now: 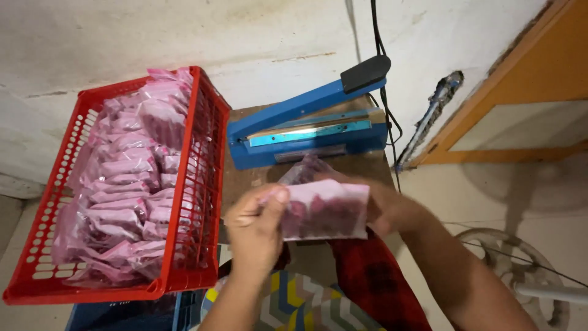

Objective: The person seals small pink plastic bags containing food sticks using a manual heat-sealing machine, taking them from a red basket and moving them to a blue bin after sealing.

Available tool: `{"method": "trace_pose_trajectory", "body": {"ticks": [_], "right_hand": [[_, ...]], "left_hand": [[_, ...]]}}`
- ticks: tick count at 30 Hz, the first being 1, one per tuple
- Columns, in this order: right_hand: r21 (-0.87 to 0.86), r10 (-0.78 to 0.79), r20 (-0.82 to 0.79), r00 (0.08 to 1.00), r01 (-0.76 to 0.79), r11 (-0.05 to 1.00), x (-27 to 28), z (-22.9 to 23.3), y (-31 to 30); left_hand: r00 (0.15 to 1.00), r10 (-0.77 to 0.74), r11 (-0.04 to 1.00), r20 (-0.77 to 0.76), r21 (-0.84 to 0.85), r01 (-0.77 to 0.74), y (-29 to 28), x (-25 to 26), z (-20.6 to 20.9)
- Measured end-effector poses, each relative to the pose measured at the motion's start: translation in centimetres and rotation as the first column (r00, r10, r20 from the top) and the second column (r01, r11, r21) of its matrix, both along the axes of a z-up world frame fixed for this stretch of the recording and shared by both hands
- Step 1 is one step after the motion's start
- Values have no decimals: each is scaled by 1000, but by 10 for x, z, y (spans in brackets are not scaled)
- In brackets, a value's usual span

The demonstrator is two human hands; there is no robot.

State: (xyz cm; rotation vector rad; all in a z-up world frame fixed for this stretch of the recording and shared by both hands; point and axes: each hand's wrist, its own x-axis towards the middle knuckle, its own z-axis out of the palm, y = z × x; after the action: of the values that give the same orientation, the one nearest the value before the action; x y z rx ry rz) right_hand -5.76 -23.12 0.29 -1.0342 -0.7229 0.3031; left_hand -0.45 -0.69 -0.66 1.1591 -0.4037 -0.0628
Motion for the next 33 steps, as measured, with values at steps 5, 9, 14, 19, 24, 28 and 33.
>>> {"method": "trace_pose_trajectory", "body": {"ticks": [5,9,14,19,24,28,33], "right_hand": [[6,-389,-306,869,410,912,-17,-59,21],[-74,-538,-525,659,594,801,-5,-58,27],[-135,-557,-725,404,710,691,27,-40,25],[-166,-461,-831,310,654,738,101,-120,-17],[-151,-355,-904,239,598,787,126,-130,-26],[-138,-289,-944,162,600,788,126,-108,-21],[-113,-242,-959,145,589,800,129,-92,-17]], "left_hand": [[956,179,937,-232,335,-94,-34,7,-36],[951,170,856,-259,517,-12,-50,34,-32],[904,177,846,-388,529,61,-66,99,-68],[797,185,957,-575,291,-12,-69,142,-81],[810,281,923,-515,378,-80,-40,135,-57],[870,338,735,359,476,-482,-36,141,-33],[587,55,704,808,386,-597,-93,188,2]]}}
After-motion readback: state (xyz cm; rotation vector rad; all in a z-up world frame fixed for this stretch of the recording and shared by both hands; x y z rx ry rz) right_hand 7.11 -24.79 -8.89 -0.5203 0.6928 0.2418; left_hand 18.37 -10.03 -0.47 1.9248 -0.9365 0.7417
